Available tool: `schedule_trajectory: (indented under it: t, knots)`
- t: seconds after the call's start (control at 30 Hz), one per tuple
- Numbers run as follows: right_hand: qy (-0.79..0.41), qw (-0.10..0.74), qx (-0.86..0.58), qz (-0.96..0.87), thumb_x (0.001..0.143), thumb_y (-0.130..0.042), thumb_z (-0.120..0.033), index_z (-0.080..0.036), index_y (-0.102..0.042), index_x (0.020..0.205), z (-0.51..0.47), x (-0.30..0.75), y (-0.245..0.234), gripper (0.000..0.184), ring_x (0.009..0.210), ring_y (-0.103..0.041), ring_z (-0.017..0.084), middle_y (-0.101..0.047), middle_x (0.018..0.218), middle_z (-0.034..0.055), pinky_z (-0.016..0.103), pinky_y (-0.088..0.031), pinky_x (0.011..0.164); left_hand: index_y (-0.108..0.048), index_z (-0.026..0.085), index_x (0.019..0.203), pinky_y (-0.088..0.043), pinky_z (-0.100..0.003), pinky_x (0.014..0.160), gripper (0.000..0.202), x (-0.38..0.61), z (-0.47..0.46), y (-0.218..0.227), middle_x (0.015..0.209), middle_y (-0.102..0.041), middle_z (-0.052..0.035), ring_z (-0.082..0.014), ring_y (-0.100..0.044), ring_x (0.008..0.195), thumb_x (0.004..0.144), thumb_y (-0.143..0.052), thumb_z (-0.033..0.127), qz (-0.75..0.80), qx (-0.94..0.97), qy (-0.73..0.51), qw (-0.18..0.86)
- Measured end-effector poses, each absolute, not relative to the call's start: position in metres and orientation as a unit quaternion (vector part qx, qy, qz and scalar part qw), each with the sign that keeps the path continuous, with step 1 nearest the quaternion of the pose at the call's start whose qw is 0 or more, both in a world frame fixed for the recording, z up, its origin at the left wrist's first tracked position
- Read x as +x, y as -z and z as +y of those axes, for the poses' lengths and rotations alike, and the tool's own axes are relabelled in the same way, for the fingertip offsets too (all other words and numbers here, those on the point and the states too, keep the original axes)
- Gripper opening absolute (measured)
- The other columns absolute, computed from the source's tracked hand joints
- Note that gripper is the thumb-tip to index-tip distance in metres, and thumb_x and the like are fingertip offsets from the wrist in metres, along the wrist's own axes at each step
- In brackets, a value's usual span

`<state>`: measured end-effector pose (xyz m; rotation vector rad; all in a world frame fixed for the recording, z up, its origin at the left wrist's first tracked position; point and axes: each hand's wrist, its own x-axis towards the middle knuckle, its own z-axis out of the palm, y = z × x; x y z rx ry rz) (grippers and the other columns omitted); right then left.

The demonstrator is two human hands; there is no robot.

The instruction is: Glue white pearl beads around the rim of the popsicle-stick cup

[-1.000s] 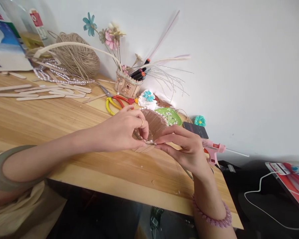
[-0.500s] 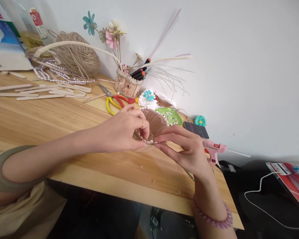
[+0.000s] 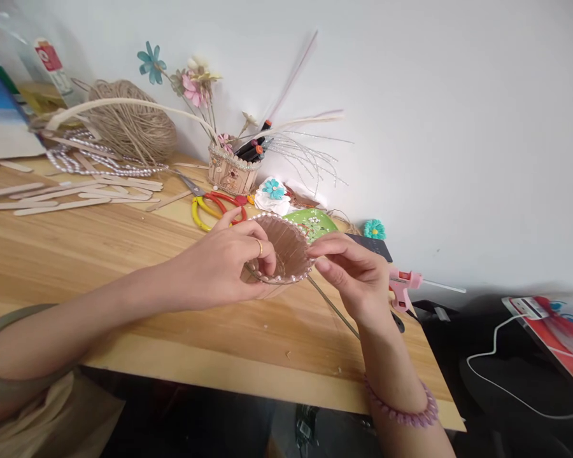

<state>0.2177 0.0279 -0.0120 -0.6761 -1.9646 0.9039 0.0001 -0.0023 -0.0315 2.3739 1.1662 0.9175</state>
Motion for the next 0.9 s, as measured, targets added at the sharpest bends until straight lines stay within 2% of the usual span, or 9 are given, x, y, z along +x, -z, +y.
schedule_trajectory:
  t: [0.1, 0.2, 0.3, 0.37, 0.43, 0.53, 0.7, 0.77, 0.9]
  knots:
    - [-0.379, 0.472, -0.269, -0.749, 0.087, -0.066, -0.032, -0.023, -0.067, 0.079, 0.03, 0.218, 0.016, 0.012, 0.07, -0.055, 0.013, -0.06, 0.074, -0.0013, 0.028, -0.047, 0.066, -0.063, 0.022, 0.076, -0.012, -0.054, 0.117, 0.005, 0.0, -0.003, 0.03, 0.083, -0.068, 0.0018, -0.0185, -0.062, 0.094, 0.077, -0.062, 0.027, 0.408, 0.839, -0.318, 0.167]
    - [-0.381, 0.499, -0.277, -0.728, 0.088, -0.064, -0.041, -0.022, -0.062, 0.074, 0.033, 0.219, 0.017, 0.023, 0.065, -0.05, 0.013, -0.054, 0.068, -0.0019, 0.027, -0.044, 0.061, -0.064, 0.022, 0.079, -0.015, -0.054, 0.117, 0.012, -0.002, -0.003, 0.028, 0.089, -0.068, 0.0002, -0.021, -0.062, 0.099, 0.072, -0.07, 0.029, 0.412, 0.839, -0.308, 0.176]
    - [-0.35, 0.534, -0.29, -0.713, 0.087, -0.064, -0.045, -0.022, -0.058, 0.067, 0.033, 0.221, 0.014, 0.031, 0.061, -0.048, 0.013, -0.05, 0.062, -0.0022, 0.028, -0.041, 0.058, -0.066, 0.023, 0.087, -0.032, -0.05, 0.109, 0.025, -0.006, -0.003, 0.023, 0.09, -0.07, -0.0014, -0.0243, -0.06, 0.102, 0.07, -0.077, 0.038, 0.395, 0.831, -0.339, 0.196]
    - [-0.333, 0.563, -0.297, -0.695, 0.087, -0.063, -0.045, -0.022, -0.059, 0.066, 0.03, 0.221, 0.01, 0.032, 0.059, -0.046, 0.013, -0.05, 0.06, -0.002, 0.027, -0.04, 0.056, -0.066, 0.025, 0.093, -0.044, -0.043, 0.096, 0.019, -0.007, -0.004, 0.019, 0.085, -0.071, -0.0016, -0.0234, -0.06, 0.098, 0.079, -0.07, 0.036, 0.372, 0.815, -0.399, 0.194]
    - [-0.333, 0.579, -0.3, -0.682, 0.089, -0.061, -0.043, -0.021, -0.061, 0.068, 0.024, 0.219, 0.006, 0.03, 0.058, -0.046, 0.012, -0.052, 0.062, -0.0017, 0.027, -0.04, 0.055, -0.066, 0.028, 0.095, -0.049, -0.037, 0.084, 0.009, -0.005, -0.007, 0.013, 0.083, -0.072, -0.0006, -0.0209, -0.062, 0.091, 0.087, -0.06, 0.027, 0.36, 0.791, -0.466, 0.167]
    - [-0.345, 0.553, -0.318, -0.688, 0.092, -0.058, -0.037, -0.02, -0.063, 0.07, 0.007, 0.209, 0.0, 0.028, 0.056, -0.047, 0.01, -0.054, 0.062, -0.002, 0.024, -0.04, 0.052, -0.065, 0.029, 0.095, -0.05, -0.034, 0.078, 0.013, 0.005, -0.016, 0.003, 0.084, -0.072, 0.002, -0.0177, -0.064, 0.082, 0.088, -0.059, 0.02, 0.362, 0.767, -0.513, 0.133]
    - [-0.335, 0.49, -0.36, -0.72, 0.099, -0.045, -0.034, -0.02, -0.051, 0.069, -0.03, 0.192, 0.003, 0.033, 0.053, -0.044, 0.009, -0.048, 0.06, -0.004, 0.022, -0.037, 0.047, -0.063, 0.027, 0.09, -0.053, -0.031, 0.068, 0.007, 0.031, -0.034, -0.004, 0.079, -0.071, 0.0013, -0.0162, -0.065, 0.072, 0.085, -0.067, 0.026, 0.353, 0.75, -0.533, 0.168]
    - [-0.287, 0.484, -0.362, -0.743, 0.101, -0.039, -0.029, -0.021, -0.045, 0.07, -0.044, 0.191, 0.007, 0.033, 0.053, -0.043, 0.009, -0.045, 0.062, -0.0039, 0.022, -0.034, 0.047, -0.062, 0.026, 0.086, -0.054, -0.028, 0.064, 0.004, 0.037, -0.044, -0.001, 0.074, -0.07, 0.0019, -0.015, -0.065, 0.069, 0.086, -0.067, 0.026, 0.34, 0.747, -0.543, 0.175]
    - [-0.129, 0.459, -0.326, -0.816, 0.099, -0.037, -0.018, -0.021, -0.043, 0.073, -0.067, 0.199, 0.019, 0.027, 0.052, -0.042, 0.011, -0.044, 0.062, -0.0025, 0.026, -0.031, 0.047, -0.063, 0.026, 0.085, -0.055, -0.021, 0.06, 0.005, 0.04, -0.07, 0.017, 0.069, -0.069, 0.0045, -0.0112, -0.063, 0.062, 0.086, -0.066, 0.023, 0.322, 0.747, -0.548, 0.192]
